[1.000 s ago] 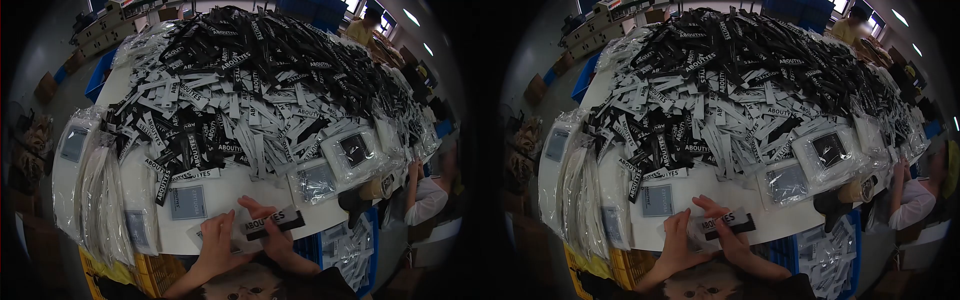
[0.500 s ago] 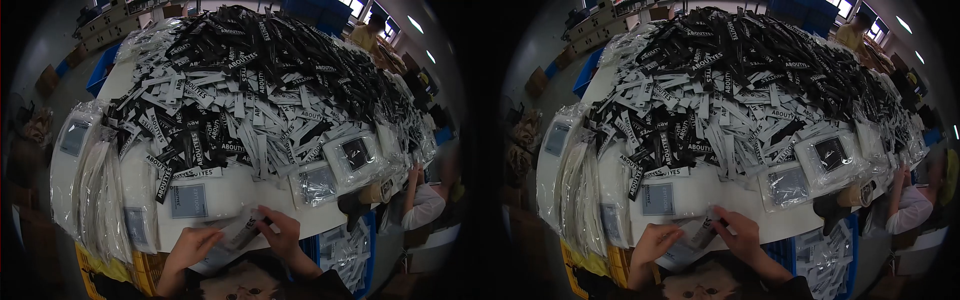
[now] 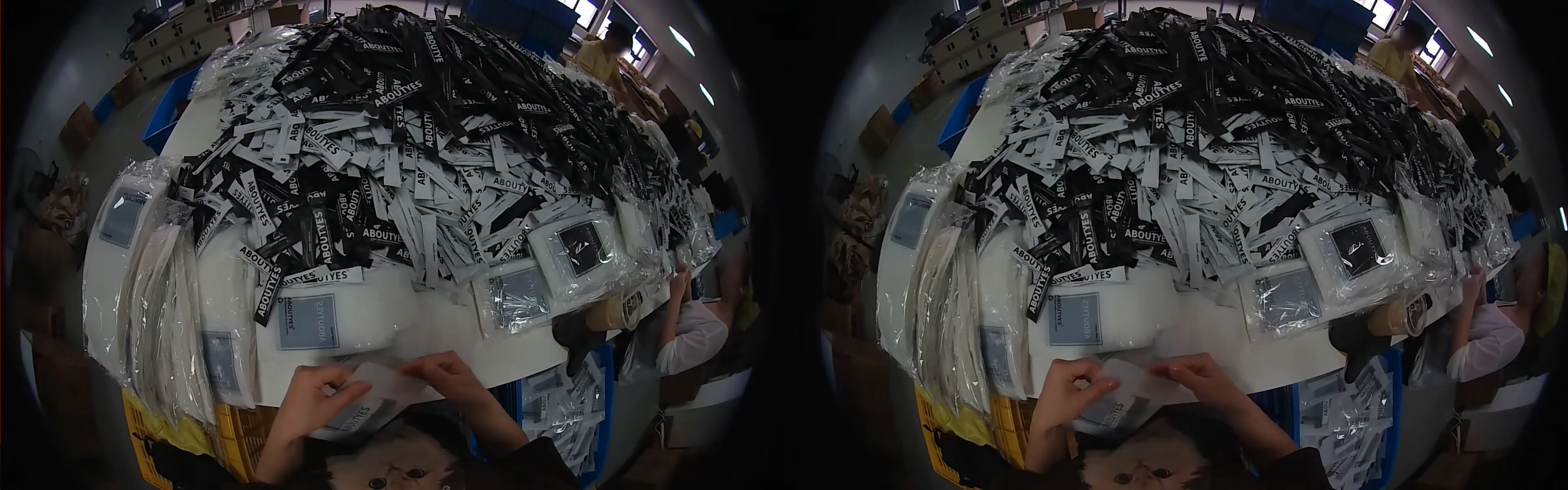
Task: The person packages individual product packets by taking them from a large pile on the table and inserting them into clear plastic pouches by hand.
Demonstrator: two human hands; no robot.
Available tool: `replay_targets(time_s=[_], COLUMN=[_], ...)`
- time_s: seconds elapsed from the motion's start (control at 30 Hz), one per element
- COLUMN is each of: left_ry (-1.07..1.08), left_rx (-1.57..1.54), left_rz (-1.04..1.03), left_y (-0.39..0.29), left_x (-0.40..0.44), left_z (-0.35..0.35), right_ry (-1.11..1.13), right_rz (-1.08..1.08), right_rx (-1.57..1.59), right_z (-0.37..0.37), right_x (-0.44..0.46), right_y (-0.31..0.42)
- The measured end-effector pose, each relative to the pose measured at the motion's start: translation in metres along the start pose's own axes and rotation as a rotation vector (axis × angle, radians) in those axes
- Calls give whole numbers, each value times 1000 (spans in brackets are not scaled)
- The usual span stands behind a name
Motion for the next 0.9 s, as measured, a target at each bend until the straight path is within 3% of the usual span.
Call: replay_targets(time_s=[0.07, 0.23, 0.3, 0.37, 0.4, 0.47, 0.53, 0.6, 0.63, 0.7, 0.77, 0.8, 0.83, 0.9], left_ry=[-19, 80, -152, -119, -83, -23, 35, -141, -138, -268, -267, -269, -268, -239], left_rx=[-47, 1, 216, 193, 166, 128, 87, 317, 314, 646, 652, 662, 660, 598], left_rz=[-56, -234, -416, -420, -421, -429, -439, -459, -463, -447, -432, -416, -417, -408], left_y=[-2, -24, -36, -32, -31, -40, -41, -34, -31, -26, -8, 2, 8, 18], left_x=[4, 5, -4, 0, 2, 11, 16, 20, 22, 25, 30, 32, 33, 35], left_z=[-3, -29, -24, -33, -38, -44, -47, -30, -29, -24, -25, -25, -23, -20], right_ry=[-11, -69, -124, -251, -252, -241, -386, -307, -313, -216, -242, -239, -232, -293], right_rz=[479, 554, 617, 766, 768, 536, 416, 17, 16, -276, -208, -30, 148, 218], right_rx=[-155, -493, -587, -754, -754, -681, -690, -827, -829, -1379, -1431, -1365, -1295, -987], right_z=[-12, -21, -19, -13, -7, 23, 72, 99, 98, 100, 100, 89, 79, 89], right_x=[-14, -29, -34, -47, -52, -61, -98, -133, -142, -151, -132, -112, -91, -42], right_y=[51, 64, 71, 83, 88, 88, 95, 89, 99, 93, 97, 110, 122, 122])
Point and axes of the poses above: each hand's wrist, its own x-axis towards the middle knuckle, its own z-axis out of the back of the hand, y = z × x, the point moved 10 cm from there along x, towards the middle knuckle, and after that the axes turned 2 degrees about -x, right-handed, at the moved point
